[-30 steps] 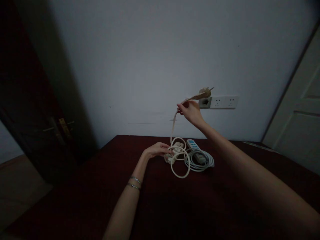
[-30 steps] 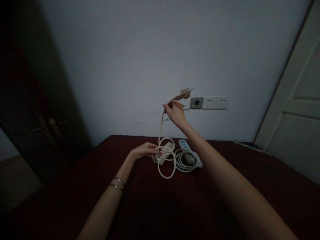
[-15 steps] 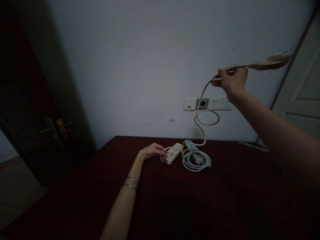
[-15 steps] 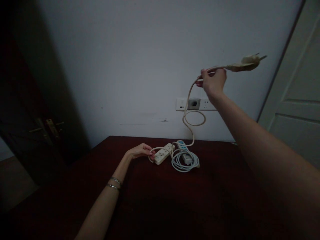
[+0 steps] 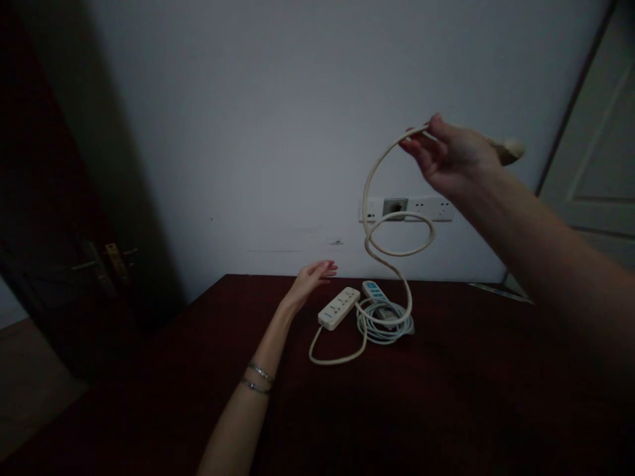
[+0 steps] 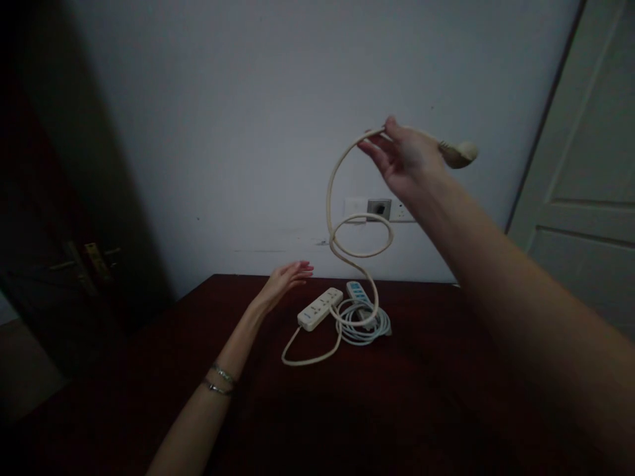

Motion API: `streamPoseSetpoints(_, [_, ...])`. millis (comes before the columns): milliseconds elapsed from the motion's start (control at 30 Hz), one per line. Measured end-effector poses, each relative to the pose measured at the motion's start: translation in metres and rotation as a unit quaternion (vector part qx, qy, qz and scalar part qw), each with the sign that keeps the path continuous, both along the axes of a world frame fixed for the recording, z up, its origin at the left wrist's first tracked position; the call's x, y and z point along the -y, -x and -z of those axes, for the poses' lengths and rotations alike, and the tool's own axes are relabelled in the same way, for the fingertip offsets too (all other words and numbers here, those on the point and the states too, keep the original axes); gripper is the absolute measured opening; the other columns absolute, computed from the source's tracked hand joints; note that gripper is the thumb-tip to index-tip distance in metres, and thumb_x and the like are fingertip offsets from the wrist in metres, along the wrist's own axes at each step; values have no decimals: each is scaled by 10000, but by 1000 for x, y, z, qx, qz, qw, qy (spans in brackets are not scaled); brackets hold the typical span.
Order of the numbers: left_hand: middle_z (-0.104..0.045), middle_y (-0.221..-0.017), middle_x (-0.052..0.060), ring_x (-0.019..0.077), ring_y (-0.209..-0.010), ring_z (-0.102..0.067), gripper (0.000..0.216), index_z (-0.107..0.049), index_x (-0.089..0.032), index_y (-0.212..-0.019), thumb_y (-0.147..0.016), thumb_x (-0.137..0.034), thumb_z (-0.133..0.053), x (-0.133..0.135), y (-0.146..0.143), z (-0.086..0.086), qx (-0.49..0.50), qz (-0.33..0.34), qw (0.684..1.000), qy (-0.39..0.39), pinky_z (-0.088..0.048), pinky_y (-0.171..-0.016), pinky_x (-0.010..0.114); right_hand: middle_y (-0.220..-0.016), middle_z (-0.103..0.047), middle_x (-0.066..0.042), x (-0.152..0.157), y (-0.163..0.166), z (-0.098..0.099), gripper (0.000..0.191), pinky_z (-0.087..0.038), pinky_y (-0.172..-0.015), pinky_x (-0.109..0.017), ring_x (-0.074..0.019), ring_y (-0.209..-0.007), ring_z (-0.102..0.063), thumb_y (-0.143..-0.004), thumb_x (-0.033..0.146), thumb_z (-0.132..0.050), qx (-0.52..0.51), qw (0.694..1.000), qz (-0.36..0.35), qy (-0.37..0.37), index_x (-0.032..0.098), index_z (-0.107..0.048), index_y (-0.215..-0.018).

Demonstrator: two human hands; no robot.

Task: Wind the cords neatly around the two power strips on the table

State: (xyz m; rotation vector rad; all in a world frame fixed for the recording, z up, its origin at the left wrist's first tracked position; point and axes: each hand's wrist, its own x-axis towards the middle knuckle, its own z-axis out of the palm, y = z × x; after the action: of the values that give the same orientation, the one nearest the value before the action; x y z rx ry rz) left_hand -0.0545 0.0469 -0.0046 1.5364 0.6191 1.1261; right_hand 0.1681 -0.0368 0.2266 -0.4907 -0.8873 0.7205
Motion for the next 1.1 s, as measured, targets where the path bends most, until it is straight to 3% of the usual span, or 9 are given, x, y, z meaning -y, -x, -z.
streamPoseSetpoints(100, [-485, -1309, 165, 263, -1192, -469, 567, -515, -178, -1226, -732, -421, -654, 23, -9, -18, 40, 78, 994, -71, -351, -985, 410, -815, -610, -15, 2, 21, 28, 146, -543, -759, -180, -92, -871, -621, -870, 173, -510, 16, 997, -75, 20, 151, -519, -726])
streamPoseSetpoints(200, [-417, -1378, 127, 274, -1244, -412, 759, -453, -249, -1294, -608, -297, -775, 44, -12, -27, 41, 223, 970, -87, -319, -1019, 417, -803, -633, -20, 0, 36, 55, 125, -554, -795, -215, -118, -888, -628, -824, 223, -571, 49, 993, -110, 14, 178, -537, -712])
streamPoseSetpoints(267, [-520, -1283, 142, 280, -1185, -477, 646, -541, -197, -1220, -624, -307, -762, 53, -12, -29, -13, 300, 951, -75, -333, -1007, 421, -806, -642, -28, -5, 42, 69, 120, -563, -804, -245, -133, -891, -631, -803, 250, -595, 67, 992, -107, 8, 188, -540, -716])
streamPoseSetpoints(333, [-633, -1109, 151, 270, -1085, -555, 427, -646, -129, -1058, -691, -339, -705, 59, -14, -30, -82, 330, 938, -70, -362, -980, 411, -819, -648, -38, -10, 43, 79, 135, -571, -795, -266, -142, -895, -633, -813, 271, -579, 83, 993, -87, 10, 194, -528, -714])
streamPoseSetpoints(467, [-690, -869, 134, 238, -918, -627, 327, -676, -89, -880, -769, -391, -615, 57, -16, -26, -112, 308, 944, -43, -423, -902, 384, -857, -653, -46, -22, 30, 91, 162, -578, -729, -263, -143, -866, -647, -849, 294, -521, 82, 996, -31, 34, 195, -497, -724])
streamPoseSetpoints(633, [-649, -678, 76, 197, -686, -651, 360, -591, -96, -805, -776, -454, -581, 37, -14, -16, 8, 193, 981, 29, -490, -728, 342, -839, -637, -32, -31, -8, 100, 135, -563, -676, -261, -122, -748, -656, -860, 285, -506, 26, 995, 79, 46, 173, -487, -788])
streamPoseSetpoints(767, [-526, -514, -29, 156, -509, -603, 322, -492, -145, -749, -784, -458, -561, 19, -9, -10, 83, 107, 990, 30, -505, -599, 320, -738, -610, -8, -33, -43, 110, 56, -565, -632, -292, -116, -641, -645, -859, 191, -481, -8, 983, 175, 47, 162, -469, -813])
streamPoseSetpoints(967, [-377, -423, -86, 77, -382, -442, 328, -446, -164, -668, -777, -443, -579, 1, 8, -11, 189, 58, 977, 85, -476, -495, 248, -579, -557, 23, -33, -100, 143, 90, -561, -559, -286, -118, -488, -608, -803, 109, -489, 13, 954, 293, 68, 177, -462, -750])
streamPoseSetpoints(1100, [-260, -382, -106, 26, -310, -255, 351, -373, -170, -578, -827, -352, -543, -11, 31, -12, 254, 53, 950, 172, -343, -391, 157, -553, -512, 53, -29, -127, 170, 129, -567, -554, -304, -116, -470, -592, -758, 82, -490, -4, 944, 322, 73, 204, -473, -722])
